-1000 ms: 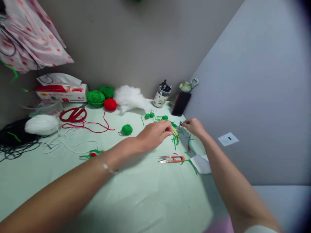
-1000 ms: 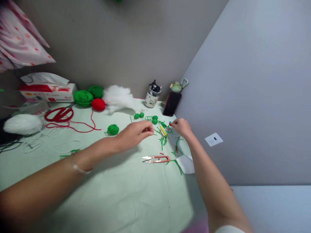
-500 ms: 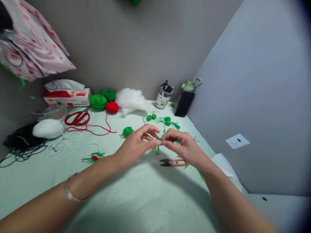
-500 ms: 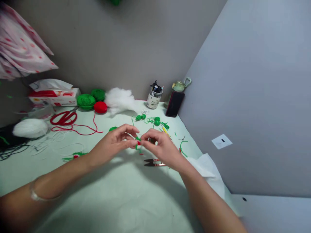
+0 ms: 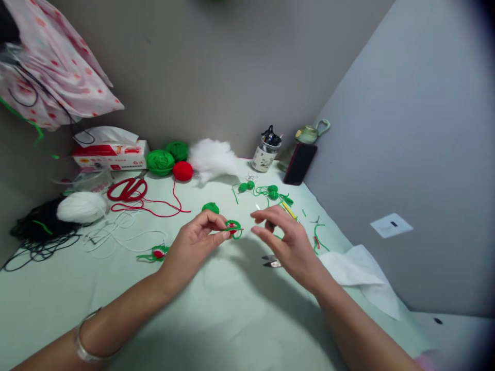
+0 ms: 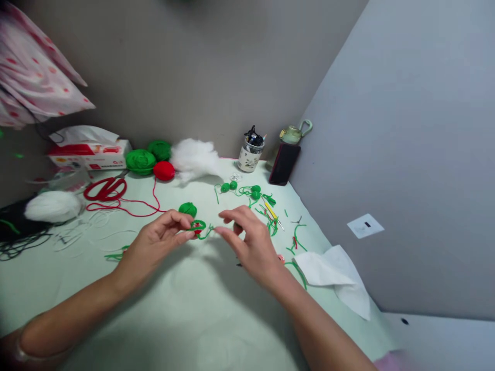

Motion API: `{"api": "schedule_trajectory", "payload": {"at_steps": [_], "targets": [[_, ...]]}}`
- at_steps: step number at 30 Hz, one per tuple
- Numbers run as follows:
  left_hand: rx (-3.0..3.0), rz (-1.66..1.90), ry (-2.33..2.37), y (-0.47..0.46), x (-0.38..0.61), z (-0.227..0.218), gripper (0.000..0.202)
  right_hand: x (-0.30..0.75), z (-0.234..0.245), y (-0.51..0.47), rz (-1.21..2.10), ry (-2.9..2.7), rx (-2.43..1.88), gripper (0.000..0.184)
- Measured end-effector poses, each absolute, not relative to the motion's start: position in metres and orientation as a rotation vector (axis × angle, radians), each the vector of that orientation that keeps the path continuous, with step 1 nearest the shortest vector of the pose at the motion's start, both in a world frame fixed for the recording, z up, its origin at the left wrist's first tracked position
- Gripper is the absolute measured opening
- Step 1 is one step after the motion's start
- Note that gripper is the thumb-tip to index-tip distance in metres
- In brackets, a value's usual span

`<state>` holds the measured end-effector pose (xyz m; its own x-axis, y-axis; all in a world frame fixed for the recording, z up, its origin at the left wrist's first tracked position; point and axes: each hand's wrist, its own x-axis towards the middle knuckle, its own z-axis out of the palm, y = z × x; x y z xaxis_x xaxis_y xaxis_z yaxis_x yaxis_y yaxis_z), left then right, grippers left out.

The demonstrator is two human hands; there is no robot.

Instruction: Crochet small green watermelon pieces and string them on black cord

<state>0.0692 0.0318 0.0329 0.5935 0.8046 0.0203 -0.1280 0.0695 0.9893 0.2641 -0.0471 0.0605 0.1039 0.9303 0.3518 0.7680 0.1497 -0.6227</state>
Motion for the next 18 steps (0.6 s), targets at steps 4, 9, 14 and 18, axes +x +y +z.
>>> {"api": "schedule_trajectory", "payload": {"at_steps": [4, 9, 14, 18], "targets": [[1.27, 0.804, 0.672, 0.032, 0.071, 0.031, 0.015, 0.247, 0.053, -0.047, 0.654, -1.777, -1.573, 0.008], [1.159, 0.933, 0.775, 0.039, 0.067, 0.032, 0.018, 0.277, 0.044, -0.041, 0.47, -1.818, -1.736, 0.015], [1.12, 0.928, 0.782, 0.043, 0.064, 0.026, 0.017, 0.339, 0.046, -0.045, 0.105, -1.826, -2.308, 0.014], [1.112, 0.916, 0.753, 0.04, 0.064, 0.023, 0.015, 0.356, 0.05, -0.051, -0.241, -1.65, -2.538, 0.011]]}}
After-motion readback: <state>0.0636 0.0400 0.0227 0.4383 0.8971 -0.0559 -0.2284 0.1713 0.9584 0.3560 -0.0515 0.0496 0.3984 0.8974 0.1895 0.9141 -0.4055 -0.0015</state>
